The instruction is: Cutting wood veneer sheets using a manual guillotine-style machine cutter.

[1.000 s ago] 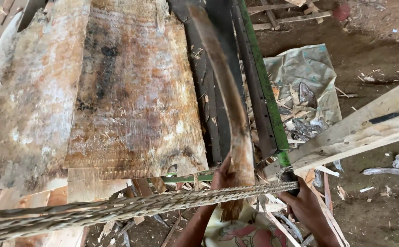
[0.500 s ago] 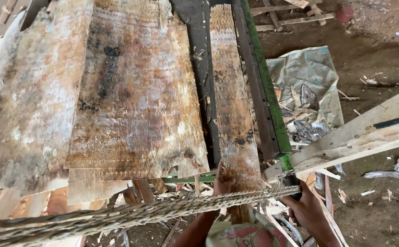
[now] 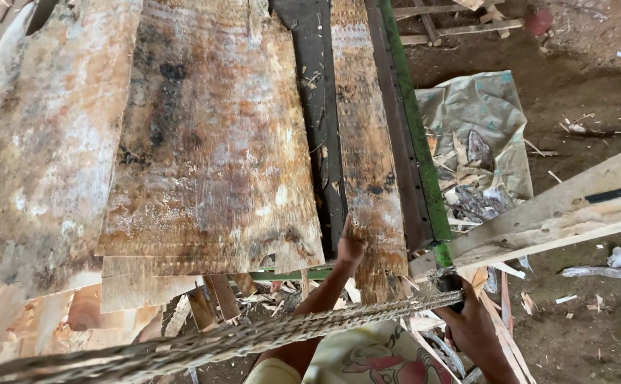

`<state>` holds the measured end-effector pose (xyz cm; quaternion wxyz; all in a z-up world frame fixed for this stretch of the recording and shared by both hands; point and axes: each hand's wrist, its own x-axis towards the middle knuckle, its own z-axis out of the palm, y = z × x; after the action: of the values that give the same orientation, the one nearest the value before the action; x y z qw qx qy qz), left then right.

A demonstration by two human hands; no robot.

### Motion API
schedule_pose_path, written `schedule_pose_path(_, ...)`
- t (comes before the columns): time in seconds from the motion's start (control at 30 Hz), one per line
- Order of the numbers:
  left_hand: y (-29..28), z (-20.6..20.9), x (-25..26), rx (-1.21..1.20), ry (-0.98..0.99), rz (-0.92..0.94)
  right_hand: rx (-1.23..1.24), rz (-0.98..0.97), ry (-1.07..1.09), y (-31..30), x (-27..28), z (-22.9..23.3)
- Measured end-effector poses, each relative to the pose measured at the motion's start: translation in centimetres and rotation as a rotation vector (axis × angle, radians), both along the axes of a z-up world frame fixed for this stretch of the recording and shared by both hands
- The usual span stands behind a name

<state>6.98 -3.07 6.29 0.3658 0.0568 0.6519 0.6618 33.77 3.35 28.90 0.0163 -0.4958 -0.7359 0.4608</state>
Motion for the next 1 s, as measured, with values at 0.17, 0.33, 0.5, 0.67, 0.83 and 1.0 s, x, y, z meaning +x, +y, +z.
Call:
schedule_pose_path(0.17,0.2,0.6,-0.7,-0.091,0.054,-0.046,-0.058,0.016,-0.033,0.8,0.3,-0.9)
schedule_pose_path(0.33,0.3,1.9,-1.1,-0.192,0.017,-0.057,-0.117,-0.011,0.073,0.7,1.0,-1.2)
schedule_pose_path(0.5,0.7,-2.5,-1.3,0.009,0.135,-0.024,0.102,0.059,0.014,0.4,1.8,-7.7)
schedule_pose_path(0.67,0.8,-2.2,-1.4,0.011,0.080,-0.025,0.037,0.056,-0.062,0.6,1.1,-3.9)
schedule_pose_path(0.83,0.7,0.1,-1.0,-0.102,-0.005,-0.025,0.030,0.036,-0.098,0.1,0.8,0.5)
schedule_pose_path(1.0,1.2,-5.7,-0.3,-0.043,0.144,0.049,0.141,0.128,0.108,2.2,4.8,-20.7)
